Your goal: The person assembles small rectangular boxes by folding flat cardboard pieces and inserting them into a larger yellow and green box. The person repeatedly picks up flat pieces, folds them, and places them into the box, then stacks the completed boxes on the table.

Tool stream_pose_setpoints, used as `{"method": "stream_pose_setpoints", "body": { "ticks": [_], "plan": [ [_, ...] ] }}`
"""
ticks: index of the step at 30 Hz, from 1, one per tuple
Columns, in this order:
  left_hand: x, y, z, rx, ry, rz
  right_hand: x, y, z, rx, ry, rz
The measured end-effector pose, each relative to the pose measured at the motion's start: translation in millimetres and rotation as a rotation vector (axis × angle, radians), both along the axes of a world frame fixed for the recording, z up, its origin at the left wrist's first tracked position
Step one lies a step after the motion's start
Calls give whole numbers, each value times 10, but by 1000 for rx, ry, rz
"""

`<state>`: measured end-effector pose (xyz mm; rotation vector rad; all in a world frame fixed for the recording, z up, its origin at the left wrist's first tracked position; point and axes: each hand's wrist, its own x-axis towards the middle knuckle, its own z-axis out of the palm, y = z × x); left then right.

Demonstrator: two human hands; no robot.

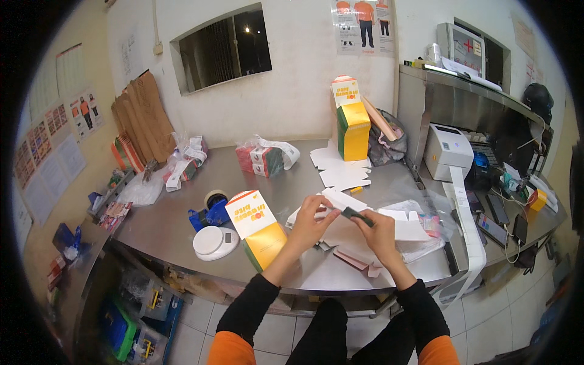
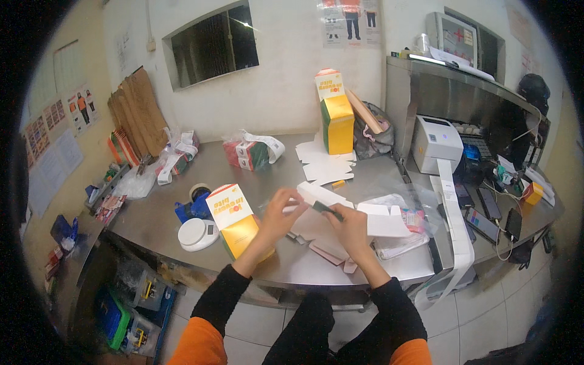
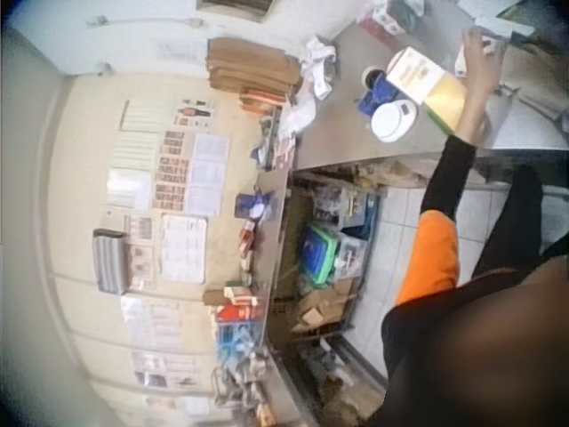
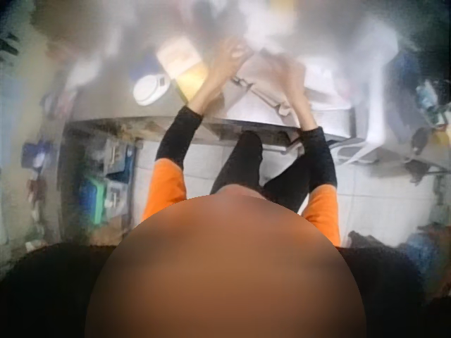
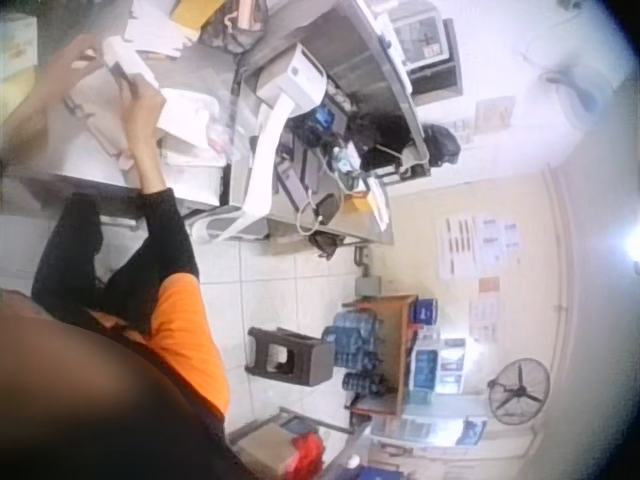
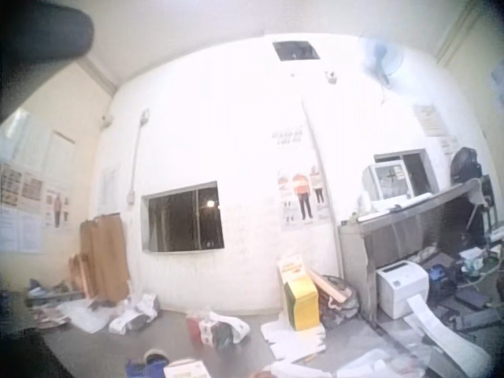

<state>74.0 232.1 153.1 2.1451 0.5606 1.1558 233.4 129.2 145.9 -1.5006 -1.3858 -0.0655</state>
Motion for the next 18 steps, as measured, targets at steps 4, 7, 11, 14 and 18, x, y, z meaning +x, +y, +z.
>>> {"method": "stream_pose_setpoints", "body": {
  "ticks": [4,7,11,14,18],
  "plan": [
    [157,-49,-179,-178,-243,3,66,-35,-123,-96,71,138],
    [156,-130,-180,-167,-269,-2,169,-71,-169,-196,254,256],
    [105,-220,-150,4,-269,-66,373,-132,-181,-384,550,507],
    [96,-249,-199,-53,-269,-146,465,-142,-194,-427,709,596],
    [135,-262,-305,304,-75,46,385,-104,-241,-223,387,262]
  ]
}}
